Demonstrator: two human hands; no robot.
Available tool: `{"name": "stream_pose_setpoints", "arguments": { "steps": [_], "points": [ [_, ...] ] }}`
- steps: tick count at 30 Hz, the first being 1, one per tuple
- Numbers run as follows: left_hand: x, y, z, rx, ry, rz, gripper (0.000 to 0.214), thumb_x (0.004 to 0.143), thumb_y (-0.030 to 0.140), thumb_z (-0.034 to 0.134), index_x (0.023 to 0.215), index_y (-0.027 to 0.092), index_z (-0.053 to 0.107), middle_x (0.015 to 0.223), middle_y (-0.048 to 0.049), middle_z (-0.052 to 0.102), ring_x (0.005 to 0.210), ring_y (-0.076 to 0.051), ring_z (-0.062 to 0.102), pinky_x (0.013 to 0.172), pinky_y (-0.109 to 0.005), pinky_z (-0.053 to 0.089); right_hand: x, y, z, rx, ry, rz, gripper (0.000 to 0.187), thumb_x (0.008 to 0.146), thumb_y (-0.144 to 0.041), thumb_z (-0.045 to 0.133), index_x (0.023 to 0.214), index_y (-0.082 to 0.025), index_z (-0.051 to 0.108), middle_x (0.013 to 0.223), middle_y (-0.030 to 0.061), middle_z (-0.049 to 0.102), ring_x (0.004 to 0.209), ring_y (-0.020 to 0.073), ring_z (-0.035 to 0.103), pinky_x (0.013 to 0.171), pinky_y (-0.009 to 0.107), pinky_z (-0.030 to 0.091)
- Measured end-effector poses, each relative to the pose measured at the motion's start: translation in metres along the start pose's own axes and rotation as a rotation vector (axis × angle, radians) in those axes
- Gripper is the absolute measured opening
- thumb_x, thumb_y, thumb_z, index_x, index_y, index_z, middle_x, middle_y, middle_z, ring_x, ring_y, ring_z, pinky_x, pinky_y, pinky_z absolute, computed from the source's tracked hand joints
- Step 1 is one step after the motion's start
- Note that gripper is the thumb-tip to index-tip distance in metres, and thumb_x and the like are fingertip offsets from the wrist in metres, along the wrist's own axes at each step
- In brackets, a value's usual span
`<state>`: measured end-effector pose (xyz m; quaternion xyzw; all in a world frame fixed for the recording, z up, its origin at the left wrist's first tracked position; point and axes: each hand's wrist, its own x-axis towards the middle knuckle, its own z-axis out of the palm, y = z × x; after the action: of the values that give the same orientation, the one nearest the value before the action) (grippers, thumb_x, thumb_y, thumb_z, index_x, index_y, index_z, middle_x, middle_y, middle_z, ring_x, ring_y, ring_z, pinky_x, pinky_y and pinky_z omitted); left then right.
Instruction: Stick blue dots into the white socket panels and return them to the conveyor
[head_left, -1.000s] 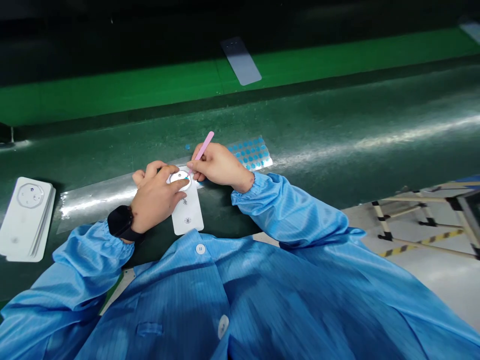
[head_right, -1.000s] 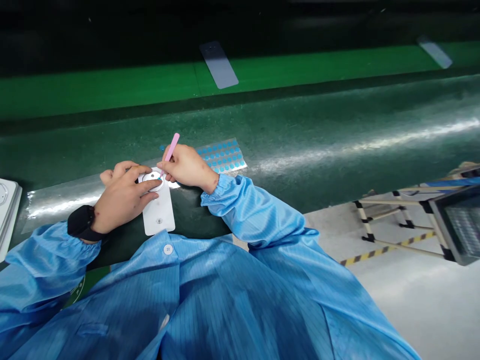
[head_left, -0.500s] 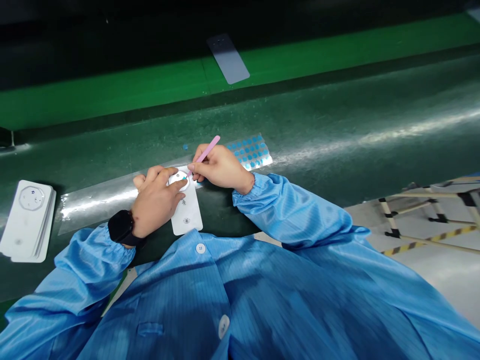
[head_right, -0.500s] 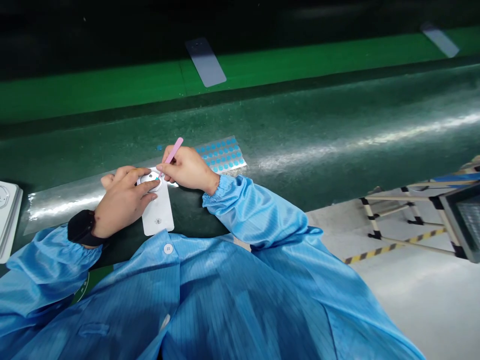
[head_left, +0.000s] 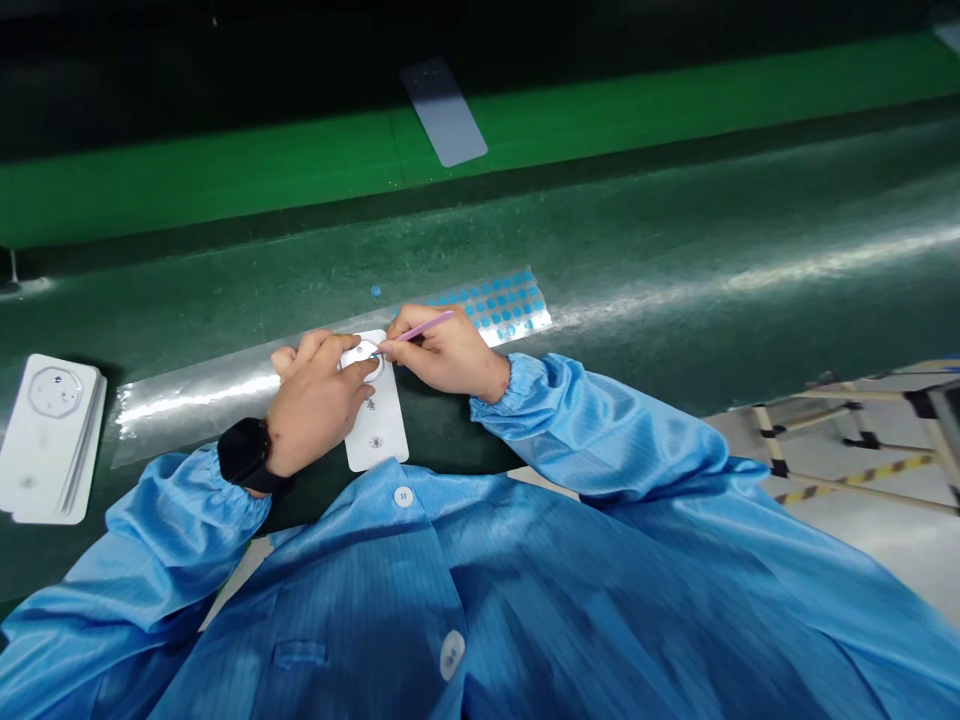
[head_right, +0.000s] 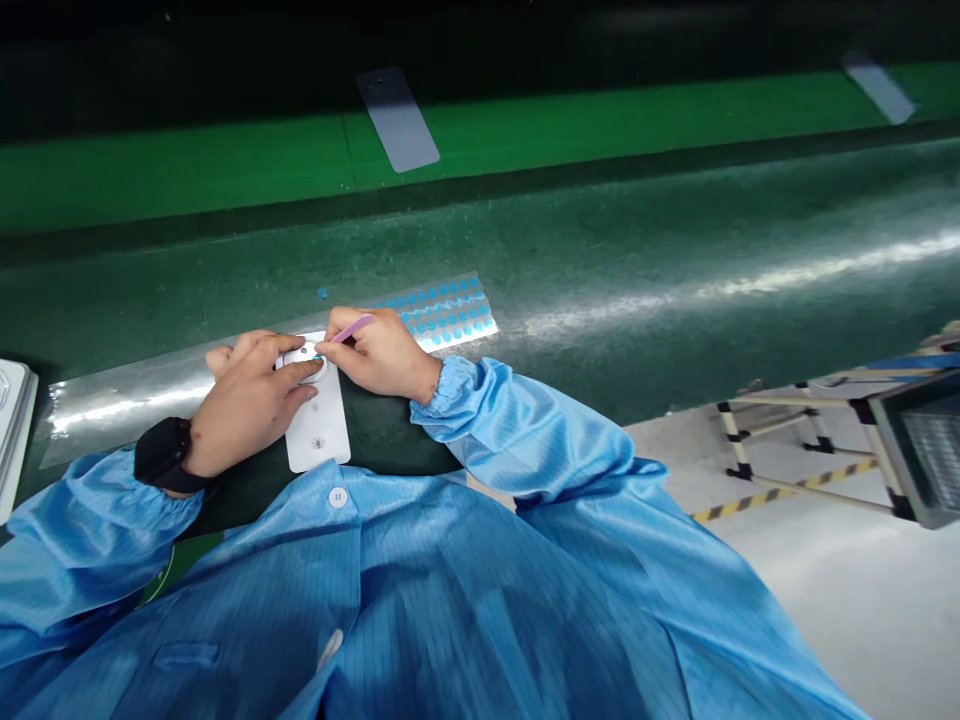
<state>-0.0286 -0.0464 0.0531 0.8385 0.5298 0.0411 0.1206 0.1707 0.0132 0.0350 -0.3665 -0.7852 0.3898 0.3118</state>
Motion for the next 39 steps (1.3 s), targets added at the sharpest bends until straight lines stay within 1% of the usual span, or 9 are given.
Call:
{"name": "stream_pose_setpoints", "arguments": {
  "steps": [2,5,10,15,19,23,28,34,39],
  "points": [
    [0.0004,0.0008,-0.0007,-0.004,-0.007,-0.008,0.028,0.092,0.025,0.064,0.117,0.026,0.075,0.129,-0.0137,0.065,0.12,-0.037,0.05,0.082,-0.049,0.039,-0.002,0.002,0.0004,-0.011,0.005,-0.03,0.023,0.092,-0.035,0.061,0.075,-0.018,0.058,0.068,0.0001,0.061,0.064,0.0135,0.055,0.062,0.026,0.039],
    [0.0008,0.002,-0.0016,-0.013,-0.013,-0.017,0.028,0.092,0.024,0.063,0.118,0.025,0.075,0.129,-0.0136,0.065,0.12,-0.037,0.05,0.083,-0.049,0.039,-0.0032,0.0041,0.0007,-0.018,0.01,-0.036,0.022,0.092,-0.033,0.06,0.075,-0.018,0.058,0.068,0.0001,0.061,0.063,0.0133,0.054,0.061,0.026,0.038],
    [0.0012,0.0033,-0.0018,-0.018,-0.028,-0.028,0.029,0.091,0.023,0.063,0.118,0.025,0.075,0.13,-0.0136,0.064,0.122,-0.037,0.049,0.083,-0.05,0.039,-0.0042,0.0052,0.002,-0.014,0.027,-0.052,0.024,0.092,-0.035,0.062,0.076,-0.018,0.059,0.069,0.0007,0.063,0.064,0.0135,0.056,0.061,0.026,0.041],
    [0.0019,0.0033,-0.0018,-0.029,-0.033,-0.032,0.031,0.091,0.022,0.063,0.119,0.025,0.074,0.131,-0.014,0.063,0.122,-0.037,0.049,0.085,-0.05,0.04,-0.0057,0.0069,0.0021,-0.022,0.029,-0.085,0.022,0.093,-0.032,0.061,0.076,-0.019,0.058,0.069,0.0006,0.062,0.064,0.0136,0.057,0.062,0.026,0.041],
    [0.0019,0.0029,-0.0018,-0.036,-0.033,-0.028,0.03,0.091,0.022,0.062,0.119,0.024,0.074,0.131,-0.0149,0.063,0.122,-0.038,0.049,0.086,-0.052,0.041,-0.0064,0.0059,0.002,-0.021,0.027,-0.074,0.022,0.093,-0.032,0.061,0.076,-0.019,0.057,0.069,0.0004,0.061,0.064,0.0136,0.055,0.061,0.026,0.041],
    [0.0014,0.0022,-0.0009,-0.046,-0.008,-0.025,0.03,0.091,0.022,0.063,0.118,0.026,0.075,0.128,-0.0143,0.064,0.122,-0.038,0.05,0.088,-0.053,0.04,-0.0066,0.0032,0.0026,-0.045,0.022,-0.076,0.024,0.094,-0.035,0.059,0.076,-0.02,0.058,0.07,0.0009,0.063,0.064,0.0135,0.055,0.062,0.026,0.042],
    [0.0015,0.002,-0.0004,-0.035,-0.008,-0.03,0.028,0.091,0.023,0.063,0.116,0.025,0.076,0.129,-0.0145,0.063,0.121,-0.038,0.05,0.085,-0.051,0.04,-0.0065,0.004,0.0025,-0.062,0.032,-0.103,0.025,0.094,-0.034,0.057,0.074,-0.019,0.056,0.069,0.0017,0.062,0.064,0.0138,0.056,0.062,0.027,0.042],
    [0.0015,0.0027,-0.001,-0.017,-0.016,-0.02,0.03,0.091,0.023,0.062,0.118,0.025,0.075,0.128,-0.0146,0.064,0.12,-0.037,0.049,0.084,-0.049,0.04,-0.0077,0.0049,0.0042,-0.086,0.031,-0.125,0.025,0.096,-0.036,0.056,0.076,-0.02,0.057,0.073,0.0027,0.065,0.068,0.0151,0.059,0.064,0.027,0.043],
    [0.0014,0.0019,-0.0004,-0.012,-0.013,-0.025,0.029,0.091,0.025,0.063,0.117,0.025,0.075,0.128,-0.0143,0.064,0.12,-0.037,0.049,0.084,-0.049,0.039,-0.0077,0.0045,0.0034,-0.086,0.026,-0.098,0.029,0.096,-0.04,0.056,0.074,-0.021,0.055,0.071,0.0021,0.063,0.066,0.0148,0.057,0.063,0.027,0.043]
  ]
}}
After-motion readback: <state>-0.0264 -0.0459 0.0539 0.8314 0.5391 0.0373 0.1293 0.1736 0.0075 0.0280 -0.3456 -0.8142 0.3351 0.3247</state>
